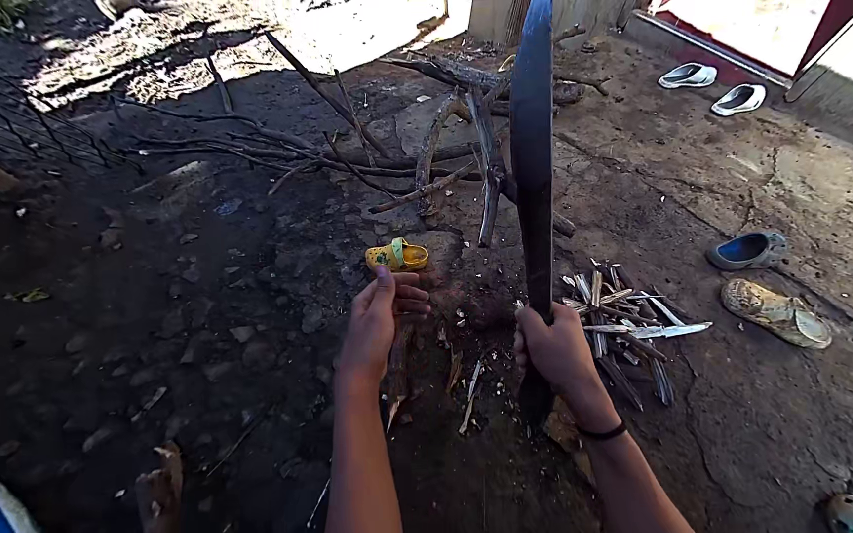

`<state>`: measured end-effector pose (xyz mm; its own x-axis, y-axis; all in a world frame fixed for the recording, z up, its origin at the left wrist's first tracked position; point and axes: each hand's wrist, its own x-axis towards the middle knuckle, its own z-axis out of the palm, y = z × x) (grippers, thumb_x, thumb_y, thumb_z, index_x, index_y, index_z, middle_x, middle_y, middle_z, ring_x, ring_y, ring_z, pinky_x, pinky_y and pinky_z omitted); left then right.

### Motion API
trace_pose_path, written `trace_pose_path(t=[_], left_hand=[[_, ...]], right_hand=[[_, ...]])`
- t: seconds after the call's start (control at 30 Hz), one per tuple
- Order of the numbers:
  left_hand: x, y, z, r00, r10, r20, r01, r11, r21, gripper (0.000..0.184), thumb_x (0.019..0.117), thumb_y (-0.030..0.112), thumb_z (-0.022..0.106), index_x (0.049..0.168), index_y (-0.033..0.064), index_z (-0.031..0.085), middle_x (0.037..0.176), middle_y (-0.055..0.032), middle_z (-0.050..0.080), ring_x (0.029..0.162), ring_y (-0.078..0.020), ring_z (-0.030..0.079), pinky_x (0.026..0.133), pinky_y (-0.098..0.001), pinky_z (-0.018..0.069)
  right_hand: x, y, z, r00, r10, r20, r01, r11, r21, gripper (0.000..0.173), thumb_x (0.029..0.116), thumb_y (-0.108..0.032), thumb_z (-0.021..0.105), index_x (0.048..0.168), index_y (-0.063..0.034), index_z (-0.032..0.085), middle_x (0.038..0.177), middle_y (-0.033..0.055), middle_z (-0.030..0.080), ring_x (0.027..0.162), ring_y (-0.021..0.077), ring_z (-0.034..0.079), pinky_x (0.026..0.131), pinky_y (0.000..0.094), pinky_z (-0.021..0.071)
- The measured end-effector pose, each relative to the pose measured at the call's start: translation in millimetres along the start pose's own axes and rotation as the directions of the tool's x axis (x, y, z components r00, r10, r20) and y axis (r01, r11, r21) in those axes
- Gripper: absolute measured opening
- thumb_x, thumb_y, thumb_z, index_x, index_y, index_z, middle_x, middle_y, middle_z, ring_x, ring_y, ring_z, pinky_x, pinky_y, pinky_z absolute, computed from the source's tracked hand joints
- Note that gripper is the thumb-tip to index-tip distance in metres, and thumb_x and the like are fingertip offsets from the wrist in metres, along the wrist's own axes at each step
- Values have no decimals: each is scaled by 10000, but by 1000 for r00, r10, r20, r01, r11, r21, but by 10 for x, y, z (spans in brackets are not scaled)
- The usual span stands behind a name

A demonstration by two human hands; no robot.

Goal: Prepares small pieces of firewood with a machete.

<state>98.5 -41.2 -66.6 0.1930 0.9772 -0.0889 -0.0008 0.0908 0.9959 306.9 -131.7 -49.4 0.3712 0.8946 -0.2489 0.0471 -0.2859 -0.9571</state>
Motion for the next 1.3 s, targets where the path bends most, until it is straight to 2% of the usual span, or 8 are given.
trace_pose_path(t=[0.27, 0.37, 0.43, 0.5, 0.63, 0.9, 1.07, 1.3], left_hand=[[-180, 37, -359, 942, -161, -295, 135, 985, -108, 620, 1135, 456, 221, 1056, 33, 667, 854, -54, 723, 725, -170, 718, 720, -351, 615], [-212, 209, -415, 921, -125, -369, 70, 985, -160, 581, 1137, 432, 255, 1019, 43, 670, 822, -44, 725, 686, -158, 712, 689, -336, 613], [-276, 300, -453, 917, -91, -389, 31, 987, -158, 562, 1135, 437, 256, 1025, 63, 662, 821, -29, 718, 682, -151, 711, 684, -339, 614], [-328, 413, -460, 909, -76, -410, 12, 988, -155, 549, 1135, 435, 255, 1013, 76, 653, 804, -18, 704, 669, -141, 700, 671, -329, 608], [-471, 473, -528, 901, -67, -430, 2, 989, -150, 550, 1135, 429, 245, 1010, 82, 654, 799, -6, 707, 665, -137, 704, 668, -329, 612], [-594, 608, -631, 873, -61, -484, -26, 985, -172, 529, 1132, 408, 251, 980, 98, 652, 765, 9, 704, 641, -132, 697, 639, -325, 605], [-680, 626, -637, 834, -85, -545, -33, 979, -203, 517, 1129, 400, 268, 957, 85, 640, 744, -5, 681, 620, -131, 674, 622, -320, 589], [-679, 637, -645, 837, -34, -546, -12, 997, -81, 495, 1131, 391, 291, 957, 96, 648, 735, 19, 693, 626, -116, 690, 621, -308, 599]], right_hand=[[-216, -884, -442, 733, -665, -145, 672, 740, 2, 199, 1046, -156, 422, 896, -165, 552, 577, -46, 567, 406, 109, 542, 403, 315, 537], [-13, -180, -123, 837, -507, -206, 440, 847, -297, 217, 1033, -186, 457, 876, -72, 555, 568, 19, 551, 440, 166, 571, 434, 375, 537], [70, 697, 96, 989, -16, -144, -66, 837, -543, 331, 1038, -292, 525, 992, 4, 666, 788, 167, 650, 736, 313, 667, 712, 528, 548], [25, 1140, 192, 960, 266, -90, -257, 703, -663, 387, 1046, -367, 516, 1066, -28, 700, 970, 186, 701, 942, 338, 696, 835, 563, 539], [-270, 591, 225, 974, 225, 1, -162, 705, -690, 323, 1048, -325, 521, 1019, -52, 691, 878, 121, 666, 842, 261, 663, 758, 478, 512], [-89, 31, 156, 901, -404, -155, 319, 862, -394, 243, 1000, -208, 510, 792, -104, 582, 541, -13, 544, 451, 120, 558, 467, 354, 506], [178, 1251, 89, 926, 359, -116, -338, 655, -675, 470, 1054, -429, 485, 1096, 3, 665, 999, 178, 689, 884, 282, 709, 798, 501, 569], [-118, 336, 30, 998, 57, -29, -64, 850, -523, 285, 1047, -268, 525, 895, -66, 656, 687, 45, 606, 584, 148, 619, 613, 370, 544]])
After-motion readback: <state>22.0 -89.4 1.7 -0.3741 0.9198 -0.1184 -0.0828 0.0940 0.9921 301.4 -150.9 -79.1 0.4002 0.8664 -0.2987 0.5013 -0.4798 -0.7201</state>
